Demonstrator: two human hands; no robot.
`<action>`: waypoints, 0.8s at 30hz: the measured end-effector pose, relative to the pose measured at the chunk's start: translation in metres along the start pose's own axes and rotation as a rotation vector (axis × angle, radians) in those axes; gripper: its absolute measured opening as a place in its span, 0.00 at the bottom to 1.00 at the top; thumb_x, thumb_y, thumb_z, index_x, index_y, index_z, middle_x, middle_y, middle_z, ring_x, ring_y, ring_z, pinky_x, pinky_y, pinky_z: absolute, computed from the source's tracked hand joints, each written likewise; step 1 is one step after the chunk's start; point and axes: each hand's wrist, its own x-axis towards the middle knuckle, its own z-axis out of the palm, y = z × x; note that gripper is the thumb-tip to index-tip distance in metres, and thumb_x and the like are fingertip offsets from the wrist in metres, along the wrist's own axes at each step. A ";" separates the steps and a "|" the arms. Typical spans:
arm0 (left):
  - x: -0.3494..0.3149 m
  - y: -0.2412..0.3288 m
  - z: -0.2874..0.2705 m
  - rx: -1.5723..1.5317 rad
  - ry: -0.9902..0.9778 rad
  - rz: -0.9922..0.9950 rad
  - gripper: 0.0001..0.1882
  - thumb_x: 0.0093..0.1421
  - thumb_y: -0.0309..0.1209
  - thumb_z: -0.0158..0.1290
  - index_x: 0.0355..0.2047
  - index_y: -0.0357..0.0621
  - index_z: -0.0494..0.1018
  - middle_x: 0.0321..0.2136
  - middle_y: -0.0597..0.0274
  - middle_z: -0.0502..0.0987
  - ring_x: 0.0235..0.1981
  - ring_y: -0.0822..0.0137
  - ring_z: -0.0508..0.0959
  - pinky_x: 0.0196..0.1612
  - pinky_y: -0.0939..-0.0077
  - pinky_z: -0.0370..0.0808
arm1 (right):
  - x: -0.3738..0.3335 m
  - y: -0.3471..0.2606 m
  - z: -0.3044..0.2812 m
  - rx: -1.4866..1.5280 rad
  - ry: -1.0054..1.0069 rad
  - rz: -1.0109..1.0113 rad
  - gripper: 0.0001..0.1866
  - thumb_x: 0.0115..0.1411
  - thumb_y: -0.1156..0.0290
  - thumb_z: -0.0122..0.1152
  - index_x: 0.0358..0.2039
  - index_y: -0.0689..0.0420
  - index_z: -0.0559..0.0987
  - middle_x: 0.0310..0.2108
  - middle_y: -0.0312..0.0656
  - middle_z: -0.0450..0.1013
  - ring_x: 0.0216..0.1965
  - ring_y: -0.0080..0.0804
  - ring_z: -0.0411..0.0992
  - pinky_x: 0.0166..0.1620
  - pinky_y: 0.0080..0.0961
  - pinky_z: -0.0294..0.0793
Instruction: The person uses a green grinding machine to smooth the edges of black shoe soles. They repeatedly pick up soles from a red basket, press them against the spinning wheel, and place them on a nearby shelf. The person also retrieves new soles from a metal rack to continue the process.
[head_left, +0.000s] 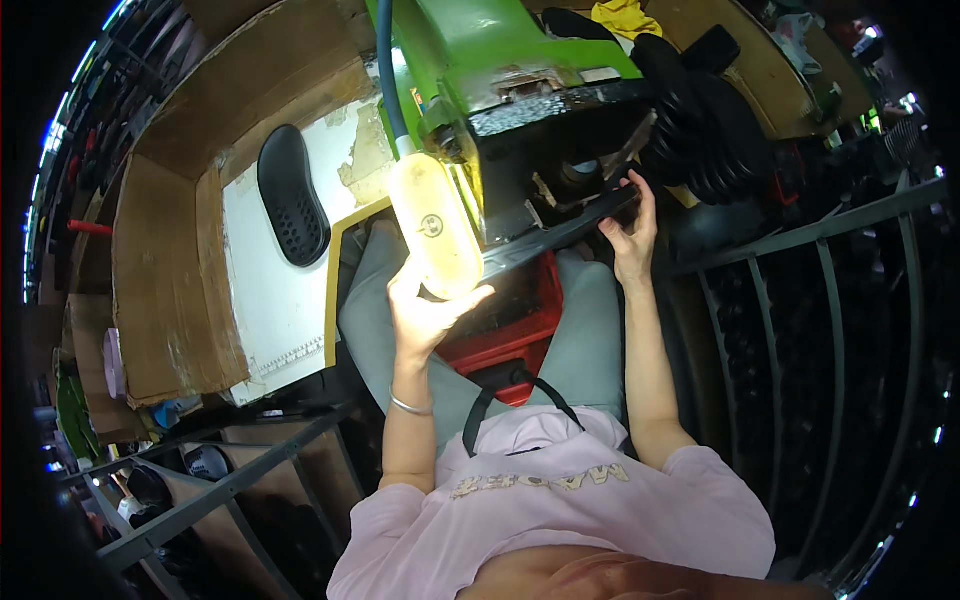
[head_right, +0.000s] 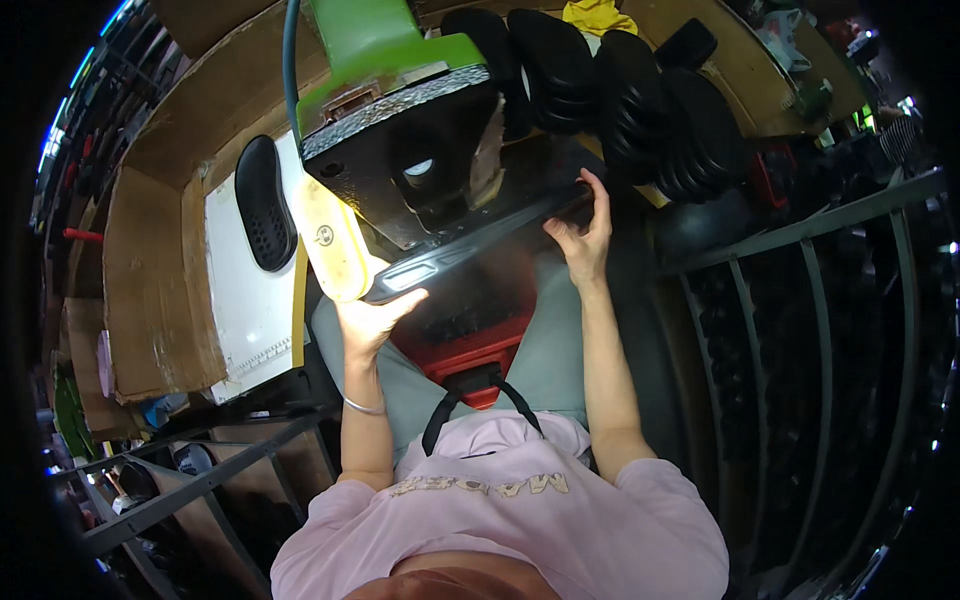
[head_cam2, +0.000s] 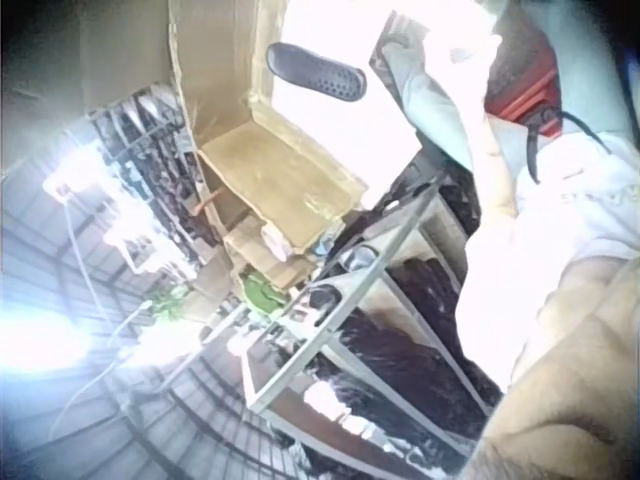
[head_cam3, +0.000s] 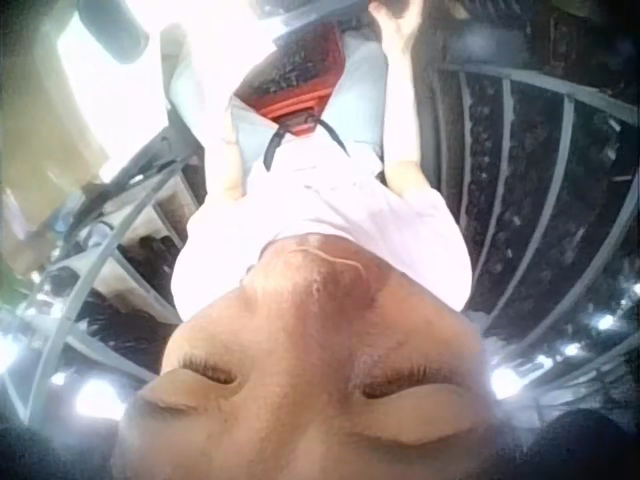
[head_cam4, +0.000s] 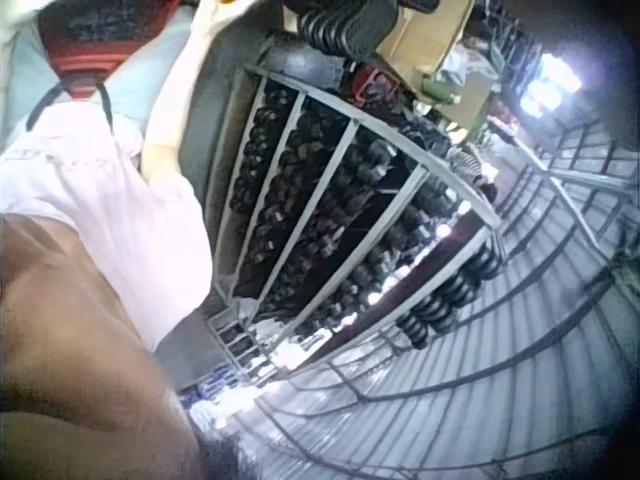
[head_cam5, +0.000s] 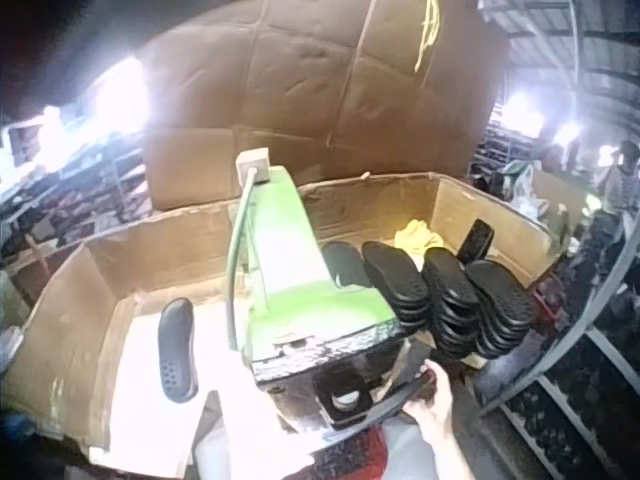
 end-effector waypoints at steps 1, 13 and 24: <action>-0.003 -0.001 -0.002 0.002 0.027 0.027 0.21 0.37 0.26 0.72 0.33 0.36 0.77 0.29 0.63 0.79 0.31 0.72 0.77 0.39 0.76 0.75 | -0.002 0.001 0.006 0.029 -0.002 0.008 0.46 0.45 0.63 0.77 0.61 0.56 0.62 0.54 0.42 0.61 0.53 0.31 0.64 0.52 0.26 0.71; -0.030 -0.016 -0.071 -0.023 0.134 0.059 0.20 0.35 0.23 0.72 0.26 0.34 0.73 0.23 0.61 0.73 0.27 0.69 0.74 0.40 0.71 0.76 | -0.031 0.019 0.046 0.006 -0.074 0.001 0.44 0.46 0.73 0.75 0.61 0.68 0.62 0.53 0.44 0.64 0.51 0.33 0.67 0.51 0.28 0.72; -0.052 -0.079 -0.101 -0.228 0.158 -0.134 0.17 0.39 0.26 0.71 0.25 0.36 0.72 0.23 0.63 0.71 0.27 0.72 0.71 0.34 0.75 0.71 | -0.041 0.003 0.073 -0.208 0.001 -0.200 0.33 0.37 0.80 0.77 0.46 0.70 0.74 0.48 0.51 0.72 0.42 0.38 0.75 0.44 0.29 0.76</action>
